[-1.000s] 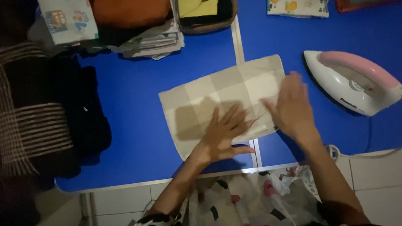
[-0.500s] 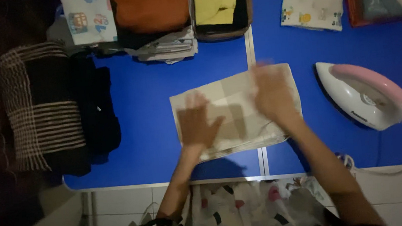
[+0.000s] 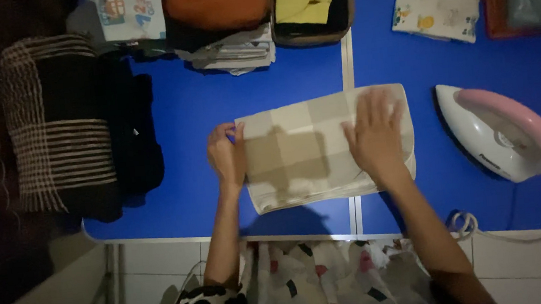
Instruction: Ironing and folding a beige checkered cloth on a blue table.
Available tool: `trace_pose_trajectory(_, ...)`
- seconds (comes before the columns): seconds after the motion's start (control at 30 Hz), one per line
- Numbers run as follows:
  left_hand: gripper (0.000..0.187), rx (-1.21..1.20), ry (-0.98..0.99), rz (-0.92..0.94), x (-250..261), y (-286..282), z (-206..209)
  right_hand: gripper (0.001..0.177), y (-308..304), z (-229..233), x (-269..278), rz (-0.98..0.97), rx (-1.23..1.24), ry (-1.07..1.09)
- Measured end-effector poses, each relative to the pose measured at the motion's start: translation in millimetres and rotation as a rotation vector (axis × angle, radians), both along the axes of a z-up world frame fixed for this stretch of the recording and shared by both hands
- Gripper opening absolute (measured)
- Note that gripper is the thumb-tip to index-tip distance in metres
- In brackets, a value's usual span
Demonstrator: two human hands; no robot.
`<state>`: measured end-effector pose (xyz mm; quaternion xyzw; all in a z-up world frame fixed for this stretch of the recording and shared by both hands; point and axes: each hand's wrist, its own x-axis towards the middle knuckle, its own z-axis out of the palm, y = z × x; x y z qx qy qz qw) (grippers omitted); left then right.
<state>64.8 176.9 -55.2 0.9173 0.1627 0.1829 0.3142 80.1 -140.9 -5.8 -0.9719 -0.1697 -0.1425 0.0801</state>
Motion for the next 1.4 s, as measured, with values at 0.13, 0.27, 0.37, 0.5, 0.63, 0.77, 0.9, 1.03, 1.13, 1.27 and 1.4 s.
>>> trace_pose_trajectory(0.13, 0.030, -0.034, -0.017, -0.015, 12.3, 2.9, 12.7, 0.039, 30.9, 24.7, -15.7, 0.059, 0.190, 0.095)
trace_pose_trajectory(0.27, 0.036, -0.026, 0.079, -0.005, 20.8, 11.4, 11.0, 0.065, 65.5, 8.3, -48.2, 0.430, 0.354, 0.623)
trace_pose_trajectory(0.37, 0.041, 0.031, 0.120, -0.031, 18.2, 18.2, 10.5, 0.077, 83.6, 4.1, -62.5, 0.720, 0.251, 0.511)
trace_pose_trajectory(0.5, 0.041, 0.092, 0.072, -0.091, 21.5, 20.1, 6.7, 0.085, 101.2, 8.4, -60.6, 0.870, 0.233, 0.393)
trace_pose_trajectory(0.63, 0.037, 0.024, 0.043, -0.114, 27.7, 34.9, -23.7, 0.076, 109.4, -16.7, -59.1, 0.877, 0.220, 0.285)
trace_pose_trajectory(0.77, 0.033, -0.069, 0.038, -0.158, 28.7, 39.7, -24.9, 0.058, 110.7, -18.9, -52.4, 0.843, 0.178, 0.266)
trace_pose_trajectory(0.9, 0.027, -0.097, -0.003, -0.147, 30.6, 38.7, -28.9, 0.056, 104.9, -37.9, -41.2, 0.683, 0.394, 0.760)
trace_pose_trajectory(1.03, 0.024, -0.062, -0.035, -0.129, 32.1, 34.6, -34.0, 0.058, 112.0, -33.4, -47.7, 0.603, 0.518, 0.922)
trace_pose_trajectory(1.13, 0.023, -0.043, -0.102, -0.107, 33.6, 33.3, -35.0, 0.050, 119.3, -36.6, -63.1, 0.745, 0.205, 0.511)
trace_pose_trajectory(1.27, 0.021, -0.056, -0.136, -0.065, 37.4, 29.8, -37.9, 0.061, 134.9, -36.3, -78.3, 0.706, 0.078, 0.034)
trace_pose_trajectory(1.4, 0.020, -0.052, -0.152, -0.010, 40.7, 23.6, -43.7, 0.076, 137.8, -26.9, -83.4, 0.773, 0.016, 0.324)
